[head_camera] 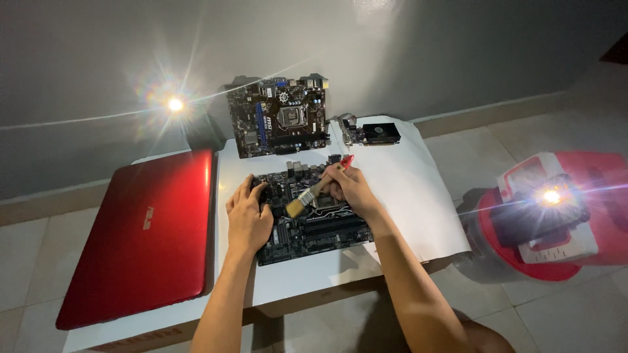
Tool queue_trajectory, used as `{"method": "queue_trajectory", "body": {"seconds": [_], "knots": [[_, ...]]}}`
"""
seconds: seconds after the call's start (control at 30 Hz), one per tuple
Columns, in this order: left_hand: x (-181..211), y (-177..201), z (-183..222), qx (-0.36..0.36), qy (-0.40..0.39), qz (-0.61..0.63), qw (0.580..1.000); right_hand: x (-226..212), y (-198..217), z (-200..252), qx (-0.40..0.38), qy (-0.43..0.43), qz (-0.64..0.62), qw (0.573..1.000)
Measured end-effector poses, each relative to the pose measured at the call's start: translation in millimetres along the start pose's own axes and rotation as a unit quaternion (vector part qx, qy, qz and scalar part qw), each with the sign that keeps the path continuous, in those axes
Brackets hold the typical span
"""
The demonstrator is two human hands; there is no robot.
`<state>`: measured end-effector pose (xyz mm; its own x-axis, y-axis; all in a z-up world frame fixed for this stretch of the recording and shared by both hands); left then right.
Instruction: Cleaning dust from a computer motherboard using a brush and inspecting a graphics card.
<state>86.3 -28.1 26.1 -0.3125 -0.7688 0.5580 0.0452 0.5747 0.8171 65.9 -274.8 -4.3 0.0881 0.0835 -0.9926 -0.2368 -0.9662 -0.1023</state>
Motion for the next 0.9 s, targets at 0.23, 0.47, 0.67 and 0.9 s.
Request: {"method": "queue_trajectory", "body": {"seconds": [0.23,0.47,0.67,0.9], "knots": [[6,5,2,-0.001,0.005,0.021,1.0,-5,20,0,0.087,0.004,-0.059,0.994],[3,4,3,0.006,-0.005,-0.005,1.0,13,20,-4,0.11,-0.031,-0.095,0.989],[6,4,1,-0.016,0.012,-0.011,1.0,8,23,-2,0.118,-0.041,-0.083,0.989],[7,6,2,-0.017,0.021,-0.006,1.0,15,27,-2,0.117,-0.062,-0.076,0.988]]}}
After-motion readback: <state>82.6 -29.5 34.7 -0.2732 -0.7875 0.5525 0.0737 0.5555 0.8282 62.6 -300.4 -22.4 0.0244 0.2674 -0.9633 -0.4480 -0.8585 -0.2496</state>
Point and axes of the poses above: each hand's wrist, its own z-axis away from the middle knuckle, its own y-axis out of the back of the hand, x = y × z, the point moved 10 cm from there along -z, towards the middle knuckle, and after that the axes turned 2 degrees about y, right-handed, at the moved point
